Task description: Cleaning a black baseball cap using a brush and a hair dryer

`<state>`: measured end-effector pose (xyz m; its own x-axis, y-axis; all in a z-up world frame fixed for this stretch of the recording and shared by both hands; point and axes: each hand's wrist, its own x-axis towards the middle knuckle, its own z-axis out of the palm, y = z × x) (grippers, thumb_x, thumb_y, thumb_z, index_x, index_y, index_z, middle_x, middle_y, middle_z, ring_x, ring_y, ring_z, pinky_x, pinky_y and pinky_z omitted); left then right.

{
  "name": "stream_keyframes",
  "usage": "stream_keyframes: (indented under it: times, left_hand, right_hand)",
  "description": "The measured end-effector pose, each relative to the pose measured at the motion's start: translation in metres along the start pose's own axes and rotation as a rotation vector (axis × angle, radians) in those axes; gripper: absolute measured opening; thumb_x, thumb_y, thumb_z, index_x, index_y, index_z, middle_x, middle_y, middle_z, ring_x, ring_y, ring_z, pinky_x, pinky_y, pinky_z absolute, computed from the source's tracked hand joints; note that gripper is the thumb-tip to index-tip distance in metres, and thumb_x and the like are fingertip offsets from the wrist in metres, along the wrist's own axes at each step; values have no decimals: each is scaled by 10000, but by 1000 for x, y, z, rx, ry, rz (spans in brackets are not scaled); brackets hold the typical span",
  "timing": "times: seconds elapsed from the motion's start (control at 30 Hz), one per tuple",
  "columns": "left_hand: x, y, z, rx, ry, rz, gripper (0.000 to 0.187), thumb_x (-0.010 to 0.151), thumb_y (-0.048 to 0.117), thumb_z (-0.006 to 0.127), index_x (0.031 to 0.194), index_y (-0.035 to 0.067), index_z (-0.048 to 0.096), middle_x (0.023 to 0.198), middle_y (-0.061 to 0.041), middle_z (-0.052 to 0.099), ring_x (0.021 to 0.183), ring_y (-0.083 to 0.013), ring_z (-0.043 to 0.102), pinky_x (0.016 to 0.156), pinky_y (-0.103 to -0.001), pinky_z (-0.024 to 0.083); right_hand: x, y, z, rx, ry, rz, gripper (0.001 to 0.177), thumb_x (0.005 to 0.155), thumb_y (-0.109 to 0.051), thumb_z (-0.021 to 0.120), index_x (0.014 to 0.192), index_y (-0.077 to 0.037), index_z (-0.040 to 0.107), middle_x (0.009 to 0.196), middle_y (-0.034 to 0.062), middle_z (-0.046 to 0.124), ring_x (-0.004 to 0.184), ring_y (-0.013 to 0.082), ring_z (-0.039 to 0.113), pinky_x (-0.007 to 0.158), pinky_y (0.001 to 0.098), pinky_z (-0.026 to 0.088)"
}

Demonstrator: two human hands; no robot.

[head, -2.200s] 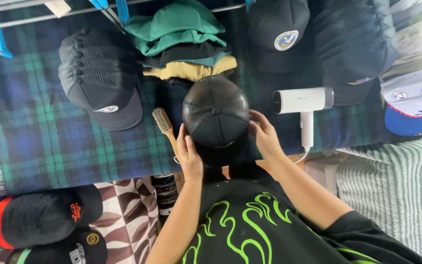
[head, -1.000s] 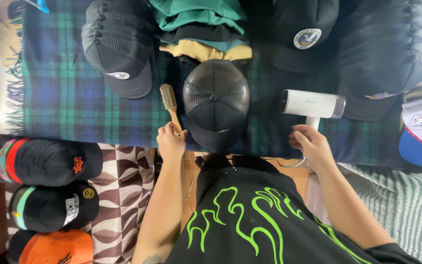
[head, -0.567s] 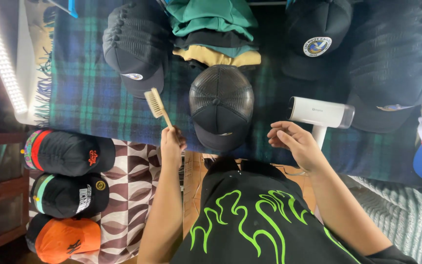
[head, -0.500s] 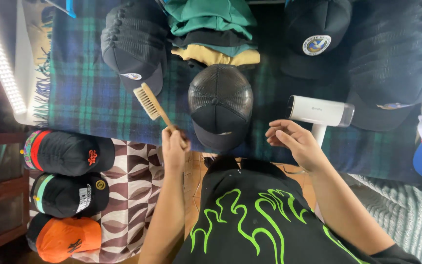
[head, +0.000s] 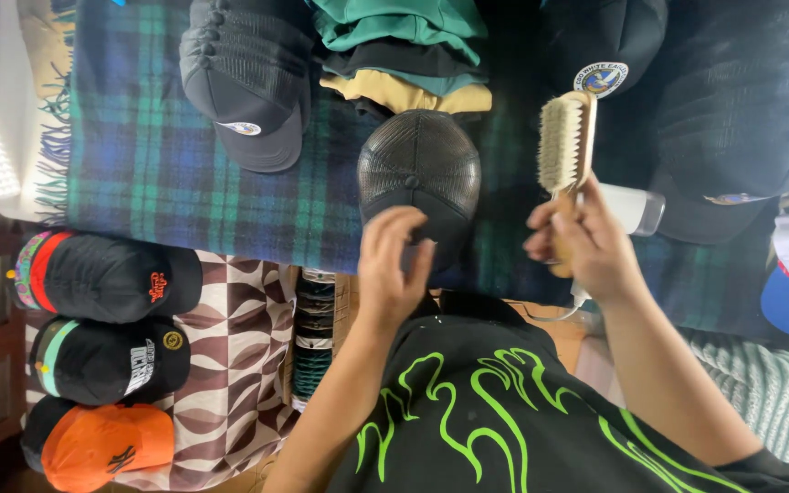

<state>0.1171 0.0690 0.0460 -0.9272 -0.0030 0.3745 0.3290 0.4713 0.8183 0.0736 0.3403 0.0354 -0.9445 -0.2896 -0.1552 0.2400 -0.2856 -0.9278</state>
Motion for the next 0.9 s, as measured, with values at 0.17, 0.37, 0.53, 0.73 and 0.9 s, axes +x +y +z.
stream_keyframes:
  times: [0.17, 0.37, 0.53, 0.73, 0.9]
  left_hand:
    - [6, -26, -8, 173, 74, -275, 963, 838, 449, 843, 1534, -3, 354, 1568, -348, 271, 1441, -588, 287, 1160, -704, 270]
    - [0, -45, 3, 161, -8, -434, 1197, 780, 522, 877, 1656, 108, 175, 1682, -297, 69, 1505, -565, 201, 1139, -685, 339]
    - [13, -34, -8, 165, -4, -394, 1160, 794, 492, 862, 1642, 63, 198, 1658, -338, 107, 1464, -593, 261, 1089, -694, 388]
    - [-6, -41, -7, 196, -12, -346, 1167, 796, 549, 839, 1634, 36, 211, 1635, -364, 132, 1445, -615, 279, 1060, -704, 412]
    - [-2, -49, -4, 244, -12, -349, 1190, 754, 536, 859, 1630, 44, 221, 1636, -338, 147, 1472, -567, 278, 1093, -664, 422]
  right_hand:
    - [-23, -12, 15, -613, 123, -202, 580, 1036, -20, 550, 1587, 28, 374, 752, 131, 612, 534, 174, 577, 451, 280, 475]
    - [30, 89, -13, -1433, 190, -571, 180, 1050, -295, 674, 1026, -154, 782, 861, 83, 689, 837, 278, 673, 737, 374, 534]
    - [56, 7, 8, -1431, 272, -547, 105, 1039, -211, 710, 1143, -218, 720, 915, 67, 696, 897, 309, 646, 804, 402, 526]
    - [24, 13, 24, -1636, 200, -308, 175, 1046, -303, 622, 1022, -161, 722, 777, 100, 646, 762, 329, 671, 715, 453, 521]
    - [9, 15, 75, -1536, 218, -568, 132, 1002, -261, 735, 894, -196, 773, 744, 29, 674, 735, 273, 693, 655, 355, 540]
